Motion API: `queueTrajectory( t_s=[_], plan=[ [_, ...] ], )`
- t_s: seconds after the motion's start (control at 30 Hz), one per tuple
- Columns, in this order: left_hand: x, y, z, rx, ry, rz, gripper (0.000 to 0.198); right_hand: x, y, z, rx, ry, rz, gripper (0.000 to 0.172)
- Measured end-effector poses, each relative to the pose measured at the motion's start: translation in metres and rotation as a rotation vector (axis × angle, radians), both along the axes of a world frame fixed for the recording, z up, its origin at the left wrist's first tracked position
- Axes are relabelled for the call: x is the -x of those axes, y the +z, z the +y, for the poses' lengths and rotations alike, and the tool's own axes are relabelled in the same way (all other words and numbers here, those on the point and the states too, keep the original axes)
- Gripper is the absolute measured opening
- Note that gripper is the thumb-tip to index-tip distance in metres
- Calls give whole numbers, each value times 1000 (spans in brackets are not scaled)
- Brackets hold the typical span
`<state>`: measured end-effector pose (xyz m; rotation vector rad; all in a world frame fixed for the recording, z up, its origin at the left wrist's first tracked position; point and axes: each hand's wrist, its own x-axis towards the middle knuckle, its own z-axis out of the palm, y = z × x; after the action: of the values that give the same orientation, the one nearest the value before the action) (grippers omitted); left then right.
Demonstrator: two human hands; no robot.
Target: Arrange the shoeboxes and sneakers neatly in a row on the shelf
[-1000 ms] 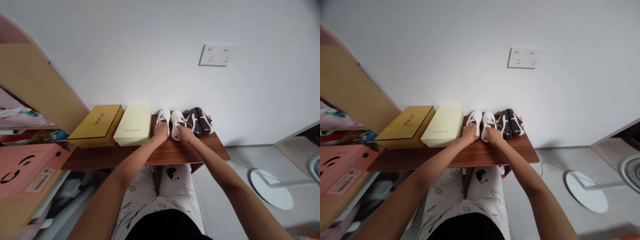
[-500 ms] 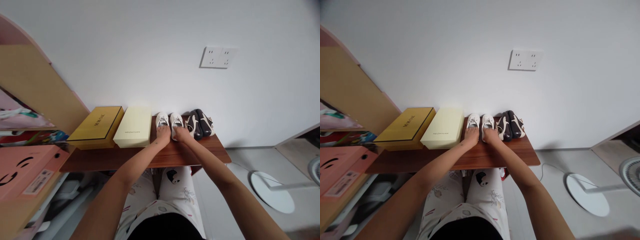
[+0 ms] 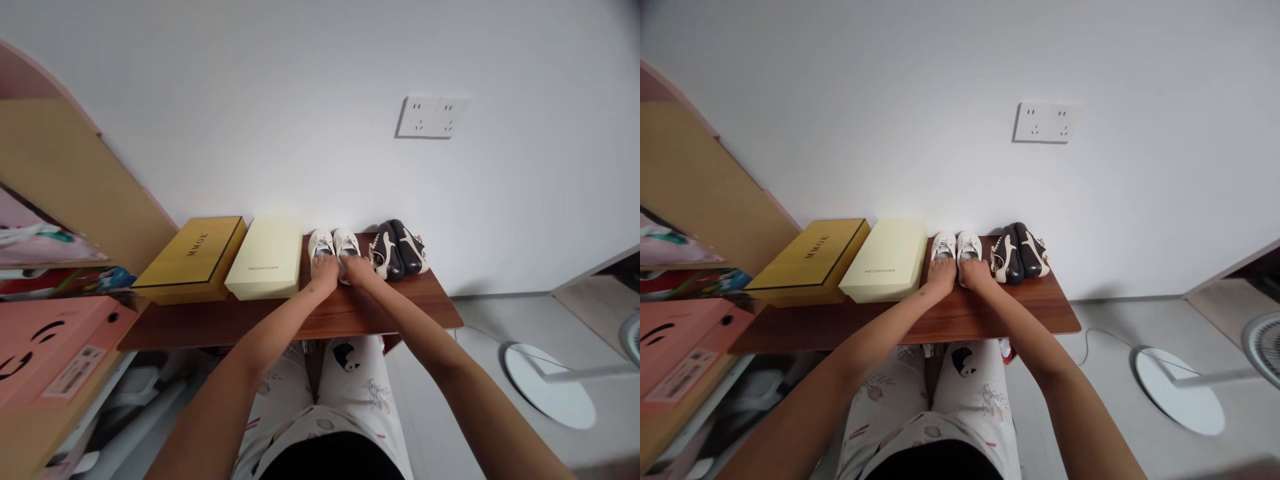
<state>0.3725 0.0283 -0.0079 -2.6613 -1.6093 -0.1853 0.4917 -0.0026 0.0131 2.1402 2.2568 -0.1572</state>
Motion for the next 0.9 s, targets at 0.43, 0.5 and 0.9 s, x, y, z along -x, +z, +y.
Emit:
queueTrajectory(
  t_s=[0.43,0.5,0.9],
  plan=[
    [-1,7,-2,11,-9,15,35,-3,3,-5,-49,-28,25,43],
    [1,14,-3,-13,-4,-9,35,-12,5,-11,-117,-22,70,43],
    [-82,0,-34,345,-293,-625,59,-202,-25,-61,-361,-603,626,47]
  ],
)
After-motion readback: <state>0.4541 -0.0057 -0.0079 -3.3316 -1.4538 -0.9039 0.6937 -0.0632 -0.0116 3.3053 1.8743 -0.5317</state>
